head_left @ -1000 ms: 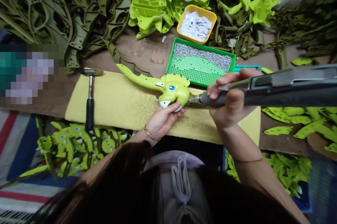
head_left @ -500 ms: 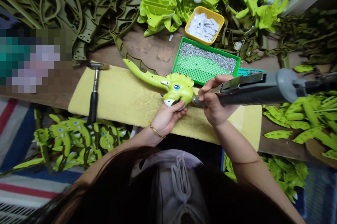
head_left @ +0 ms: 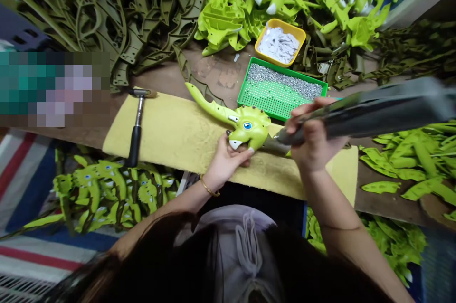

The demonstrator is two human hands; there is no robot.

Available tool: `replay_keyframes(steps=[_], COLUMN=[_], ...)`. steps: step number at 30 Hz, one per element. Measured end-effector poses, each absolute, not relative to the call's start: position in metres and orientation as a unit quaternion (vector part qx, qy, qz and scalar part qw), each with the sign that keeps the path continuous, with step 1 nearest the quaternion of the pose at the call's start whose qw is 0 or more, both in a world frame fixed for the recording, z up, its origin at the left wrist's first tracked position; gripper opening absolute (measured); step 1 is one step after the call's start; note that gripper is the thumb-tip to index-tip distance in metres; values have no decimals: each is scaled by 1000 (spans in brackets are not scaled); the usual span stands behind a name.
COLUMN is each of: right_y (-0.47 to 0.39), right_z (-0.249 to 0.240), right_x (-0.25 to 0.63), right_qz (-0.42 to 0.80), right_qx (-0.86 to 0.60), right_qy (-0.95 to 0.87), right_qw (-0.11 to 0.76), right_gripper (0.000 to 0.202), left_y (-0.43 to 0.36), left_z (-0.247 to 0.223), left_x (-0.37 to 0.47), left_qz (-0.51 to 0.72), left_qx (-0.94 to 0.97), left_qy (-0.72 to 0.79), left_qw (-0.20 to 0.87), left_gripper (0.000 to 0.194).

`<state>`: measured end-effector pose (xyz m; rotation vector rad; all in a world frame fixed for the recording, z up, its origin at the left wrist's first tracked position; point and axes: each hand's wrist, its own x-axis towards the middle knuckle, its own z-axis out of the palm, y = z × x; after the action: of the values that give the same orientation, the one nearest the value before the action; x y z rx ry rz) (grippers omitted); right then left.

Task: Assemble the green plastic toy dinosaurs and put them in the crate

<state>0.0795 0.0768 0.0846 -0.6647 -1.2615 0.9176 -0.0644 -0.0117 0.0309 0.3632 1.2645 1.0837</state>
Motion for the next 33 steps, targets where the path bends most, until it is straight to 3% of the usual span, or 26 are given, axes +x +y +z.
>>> replay_keyframes(steps=[3,8,12,16,21,27,33], right_y=[104,144,165,184,192,186,187], right_z=[97,92,75,52,31,32,31], right_x=[97,116,110,101,105,102,99], right_qz=[351,323,261,217,265,224,209], right_qx=[-296,-380,-417,-429,-440,-425,-424], right_qy=[-549,-580,-550,-508,-525,-496,-517], right_qw=[698,644,674,715,679,723,713], right_gripper=[24,35,36,42,37,30,33], left_y=[-14,-1,6,2,-5,-3,-2], left_z=[27,31,32,24,17,24,22], left_x=[-87,-110,-112,-106,-100,-98,-100], left_qz=[443,357,275,295,342,327,317], left_qx=[246,424,521,544,553,565,573], left_qy=[590,645,658,670,668,674,667], left_qw=[629,526,468,410,360,344,355], left_gripper=[87,67,50,47,44,43,43])
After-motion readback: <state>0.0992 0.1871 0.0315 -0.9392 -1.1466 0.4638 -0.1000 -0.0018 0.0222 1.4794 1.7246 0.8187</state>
